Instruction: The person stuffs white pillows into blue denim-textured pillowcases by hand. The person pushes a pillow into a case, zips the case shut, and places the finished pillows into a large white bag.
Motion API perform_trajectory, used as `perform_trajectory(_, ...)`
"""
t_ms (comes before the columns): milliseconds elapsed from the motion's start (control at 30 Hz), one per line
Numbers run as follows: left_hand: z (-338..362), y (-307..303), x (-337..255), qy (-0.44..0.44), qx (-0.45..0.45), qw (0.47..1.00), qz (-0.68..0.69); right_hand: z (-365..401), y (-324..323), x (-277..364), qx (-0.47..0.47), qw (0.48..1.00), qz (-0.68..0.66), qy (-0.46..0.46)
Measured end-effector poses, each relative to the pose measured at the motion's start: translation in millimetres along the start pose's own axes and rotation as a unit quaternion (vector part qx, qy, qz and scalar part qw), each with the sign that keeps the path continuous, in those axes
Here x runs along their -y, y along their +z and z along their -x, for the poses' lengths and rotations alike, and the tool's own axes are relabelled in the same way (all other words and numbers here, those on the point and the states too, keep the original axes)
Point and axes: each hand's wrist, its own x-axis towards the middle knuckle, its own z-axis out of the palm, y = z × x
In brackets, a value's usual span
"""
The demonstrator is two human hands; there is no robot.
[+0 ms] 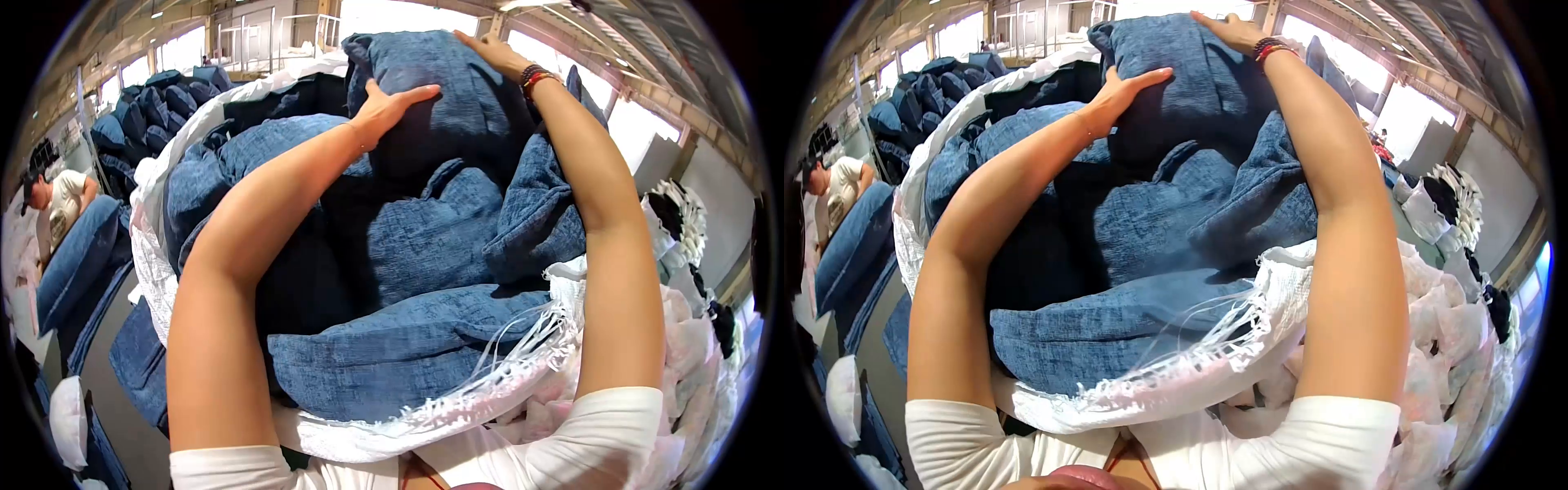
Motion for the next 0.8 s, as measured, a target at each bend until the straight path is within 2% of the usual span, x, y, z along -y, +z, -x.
perform_trajectory(33,19.0,-4.7,-13.5,0.028,0.014,0.999,-0.005,-5.5,12.2,-1.2,-0.090,0.995,0.004,-0.044)
perform_trajectory(67,17.6,-5.2,-24.1,0.029,0.007,1.000,0.000,-15.3,12.2,-1.3,-0.088,0.995,0.007,-0.053)
perform_trajectory(100,12.8,-3.6,-30.8,0.049,-0.008,0.998,0.042,-25.3,13.3,-4.5,-0.035,0.985,-0.133,-0.108)
perform_trajectory(133,30.1,8.9,-58.8,0.074,-0.018,0.994,0.082,-15.5,-10.8,-11.0,0.014,0.950,-0.269,-0.159)
perform_trajectory(167,55.2,13.7,-74.0,0.087,0.077,0.974,0.196,-10.7,-25.8,-9.0,0.218,0.856,-0.468,-0.006)
perform_trajectory(200,73.5,24.4,-79.3,0.048,0.042,0.981,0.185,-13.2,-28.4,-9.1,0.304,0.854,-0.416,0.068)
perform_trajectory(267,74.9,55.3,-18.3,0.049,0.077,0.974,0.209,26.8,-14.9,-8.1,0.309,0.884,-0.317,-0.150)
perform_trajectory(300,101.7,63.4,-6.8,0.042,0.022,0.986,0.162,59.0,-20.9,27.8,0.336,0.908,-0.244,-0.059)
perform_trajectory(333,128.1,69.4,3.0,0.034,-0.034,0.992,0.116,83.0,-22.9,59.7,0.361,0.922,-0.123,-0.062)
perform_trajectory(367,140.3,65.3,-2.6,-0.005,-0.016,0.994,0.107,86.7,-15.8,68.4,0.370,0.923,-0.046,-0.089)
perform_trajectory(400,149.1,61.1,-9.7,-0.043,0.003,0.994,0.098,80.0,-9.4,65.5,0.370,0.921,0.006,-0.121)
perform_trajectory(433,150.5,65.6,-8.0,-0.055,-0.022,0.997,0.043,72.4,-3.9,62.9,0.370,0.916,0.046,-0.146)
perform_trajectory(467,152.4,57.1,-22.7,-0.057,-0.021,0.997,0.049,65.6,1.4,60.5,0.372,0.911,0.075,-0.163)
perform_trajectory(533,150.1,26.7,-59.7,-0.107,0.115,0.988,-0.014,60.4,13.2,49.8,0.378,0.902,0.108,-0.179)
perform_trajectory(567,136.1,-9.7,-86.1,-0.089,0.265,0.943,-0.181,57.2,16.6,46.1,0.385,0.897,0.116,-0.184)
perform_trajectory(600,126.4,-27.8,-105.9,-0.008,0.227,0.871,-0.435,56.2,23.0,43.1,0.387,0.894,0.122,-0.192)
perform_trajectory(633,44.0,-56.2,-87.5,0.224,0.312,0.779,-0.497,56.0,27.6,41.8,0.390,0.891,0.124,-0.197)
perform_trajectory(667,41.8,-54.0,-78.7,0.343,-0.027,0.770,-0.538,57.7,33.1,39.2,0.392,0.890,0.119,-0.200)
perform_trajectory(700,32.7,-53.4,-67.3,0.340,-0.026,0.767,-0.544,57.7,36.1,40.1,0.391,0.890,0.113,-0.205)
perform_trajectory(800,-28.9,-55.5,-16.6,0.382,0.149,0.682,-0.605,66.1,35.5,39.9,0.386,0.906,0.052,-0.165)
